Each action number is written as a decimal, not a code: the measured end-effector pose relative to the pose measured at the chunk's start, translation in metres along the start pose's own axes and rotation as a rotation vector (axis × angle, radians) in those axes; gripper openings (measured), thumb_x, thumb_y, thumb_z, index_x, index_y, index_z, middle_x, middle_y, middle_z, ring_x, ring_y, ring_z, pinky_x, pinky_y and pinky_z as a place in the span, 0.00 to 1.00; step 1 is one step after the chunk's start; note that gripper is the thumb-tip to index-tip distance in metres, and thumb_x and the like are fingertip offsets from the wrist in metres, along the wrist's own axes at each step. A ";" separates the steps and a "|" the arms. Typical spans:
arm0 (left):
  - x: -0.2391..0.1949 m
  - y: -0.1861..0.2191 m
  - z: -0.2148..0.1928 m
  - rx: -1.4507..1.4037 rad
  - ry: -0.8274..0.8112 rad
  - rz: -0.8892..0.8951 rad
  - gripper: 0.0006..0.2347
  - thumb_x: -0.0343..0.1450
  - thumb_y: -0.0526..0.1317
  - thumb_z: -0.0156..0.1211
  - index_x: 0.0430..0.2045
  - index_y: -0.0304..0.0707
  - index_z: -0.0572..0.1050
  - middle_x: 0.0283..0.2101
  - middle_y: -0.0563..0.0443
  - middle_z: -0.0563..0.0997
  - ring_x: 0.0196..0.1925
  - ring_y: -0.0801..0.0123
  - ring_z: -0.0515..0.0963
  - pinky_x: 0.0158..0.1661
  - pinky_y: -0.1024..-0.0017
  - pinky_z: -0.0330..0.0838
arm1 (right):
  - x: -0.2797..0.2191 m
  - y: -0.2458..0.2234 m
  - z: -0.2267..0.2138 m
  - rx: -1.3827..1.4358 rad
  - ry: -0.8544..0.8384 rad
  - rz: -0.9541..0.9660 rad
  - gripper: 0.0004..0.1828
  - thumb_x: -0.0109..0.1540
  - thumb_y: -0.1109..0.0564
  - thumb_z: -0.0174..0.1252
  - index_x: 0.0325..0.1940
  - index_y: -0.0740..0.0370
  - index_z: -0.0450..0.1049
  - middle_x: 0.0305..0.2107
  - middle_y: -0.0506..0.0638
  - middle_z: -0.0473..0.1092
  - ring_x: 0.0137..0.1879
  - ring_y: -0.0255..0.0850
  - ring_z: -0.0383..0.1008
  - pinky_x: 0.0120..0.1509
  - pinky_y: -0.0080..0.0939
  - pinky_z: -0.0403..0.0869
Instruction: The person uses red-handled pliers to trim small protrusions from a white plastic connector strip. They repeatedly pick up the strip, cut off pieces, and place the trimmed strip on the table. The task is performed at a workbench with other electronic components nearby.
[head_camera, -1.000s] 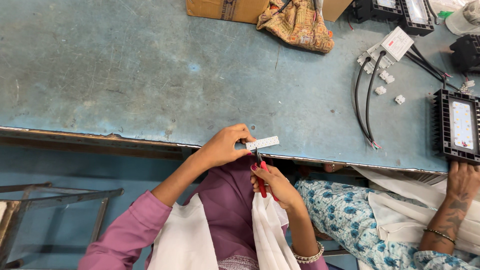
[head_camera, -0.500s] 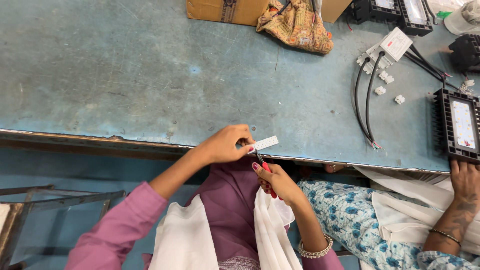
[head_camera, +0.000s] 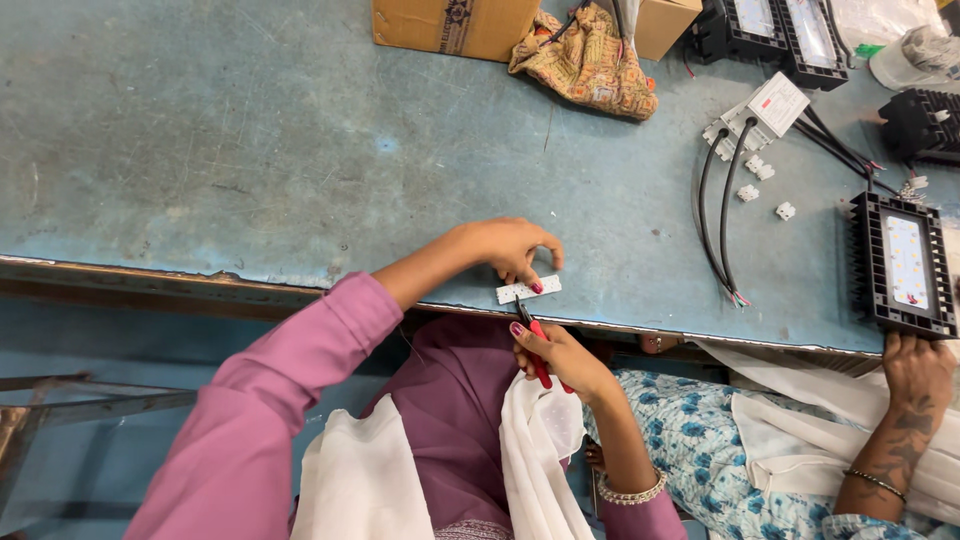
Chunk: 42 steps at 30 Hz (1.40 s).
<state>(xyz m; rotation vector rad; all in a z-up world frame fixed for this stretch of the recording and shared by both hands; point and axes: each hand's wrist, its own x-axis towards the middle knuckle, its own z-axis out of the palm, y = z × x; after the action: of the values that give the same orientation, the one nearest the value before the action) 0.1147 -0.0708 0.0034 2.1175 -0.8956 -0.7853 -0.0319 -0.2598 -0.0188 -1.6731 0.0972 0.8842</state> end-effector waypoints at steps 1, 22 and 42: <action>0.002 0.003 -0.001 0.012 -0.028 0.005 0.20 0.62 0.42 0.73 0.48 0.53 0.78 0.22 0.52 0.82 0.22 0.70 0.83 0.26 0.70 0.76 | 0.000 -0.001 -0.001 -0.011 0.002 0.010 0.21 0.68 0.43 0.52 0.33 0.62 0.72 0.24 0.47 0.71 0.29 0.33 0.70 0.35 0.34 0.71; -0.008 0.005 0.009 0.000 -0.188 -0.049 0.16 0.63 0.38 0.72 0.42 0.47 0.74 0.19 0.53 0.77 0.21 0.68 0.83 0.22 0.68 0.76 | -0.010 -0.015 0.018 -0.200 0.064 0.157 0.26 0.65 0.40 0.57 0.23 0.62 0.64 0.15 0.46 0.61 0.20 0.35 0.56 0.24 0.38 0.59; -0.006 -0.010 0.020 -0.036 -0.070 -0.075 0.17 0.65 0.38 0.68 0.44 0.45 0.66 0.20 0.51 0.78 0.19 0.67 0.79 0.20 0.68 0.72 | -0.033 -0.032 0.049 -1.053 0.457 -0.067 0.21 0.65 0.43 0.54 0.40 0.66 0.71 0.26 0.66 0.75 0.35 0.64 0.77 0.41 0.62 0.75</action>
<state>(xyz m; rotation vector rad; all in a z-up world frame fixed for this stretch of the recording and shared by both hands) 0.1005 -0.0684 -0.0143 2.1142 -0.8361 -0.9127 -0.0636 -0.2193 0.0249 -2.8250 -0.1458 0.4778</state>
